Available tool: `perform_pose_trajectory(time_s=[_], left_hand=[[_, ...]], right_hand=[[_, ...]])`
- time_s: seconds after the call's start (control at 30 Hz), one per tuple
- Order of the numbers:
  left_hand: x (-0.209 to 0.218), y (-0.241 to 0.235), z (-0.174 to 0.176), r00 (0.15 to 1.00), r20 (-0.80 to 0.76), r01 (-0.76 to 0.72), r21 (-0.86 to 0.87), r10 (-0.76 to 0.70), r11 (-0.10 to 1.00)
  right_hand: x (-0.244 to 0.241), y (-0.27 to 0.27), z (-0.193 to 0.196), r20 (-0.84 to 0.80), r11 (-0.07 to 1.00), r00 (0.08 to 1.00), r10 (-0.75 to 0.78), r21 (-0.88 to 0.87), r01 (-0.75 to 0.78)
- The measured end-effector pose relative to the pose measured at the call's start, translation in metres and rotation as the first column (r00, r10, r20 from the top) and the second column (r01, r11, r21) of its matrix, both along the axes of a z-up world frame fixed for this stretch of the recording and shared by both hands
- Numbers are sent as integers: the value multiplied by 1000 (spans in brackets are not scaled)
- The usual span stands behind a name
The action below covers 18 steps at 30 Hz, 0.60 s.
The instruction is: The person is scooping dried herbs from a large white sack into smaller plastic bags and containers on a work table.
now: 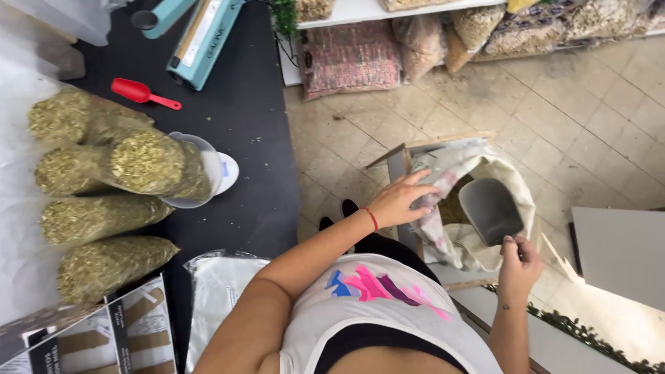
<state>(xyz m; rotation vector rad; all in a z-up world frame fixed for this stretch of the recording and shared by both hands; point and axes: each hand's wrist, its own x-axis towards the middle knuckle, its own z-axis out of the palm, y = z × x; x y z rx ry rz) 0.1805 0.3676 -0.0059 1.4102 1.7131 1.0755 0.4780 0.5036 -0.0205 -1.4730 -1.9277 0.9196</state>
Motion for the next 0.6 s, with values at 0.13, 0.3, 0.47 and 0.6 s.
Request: perform_pose_trajectory(time_s=[0.13,0.3,0.47,0.6], left_hand=[[22,14,-24,993,-26,107,-125,-111,986],[29,11,-50,991,35,130,-186,-125,974],[26,-21,-24,936,328,-4,-361,131,932],[-1,-96,-19,973,186,-87,-239,133,967]], right_hand=[[-1,-15,2,5,994,999,32,101,-32],[-41,-13,-2,-210,979,958,195,106,-176],[-123,-14,18,-219,799,769,600,214,-562],[-174,-29,10,-236,667,624,745,228,-709]])
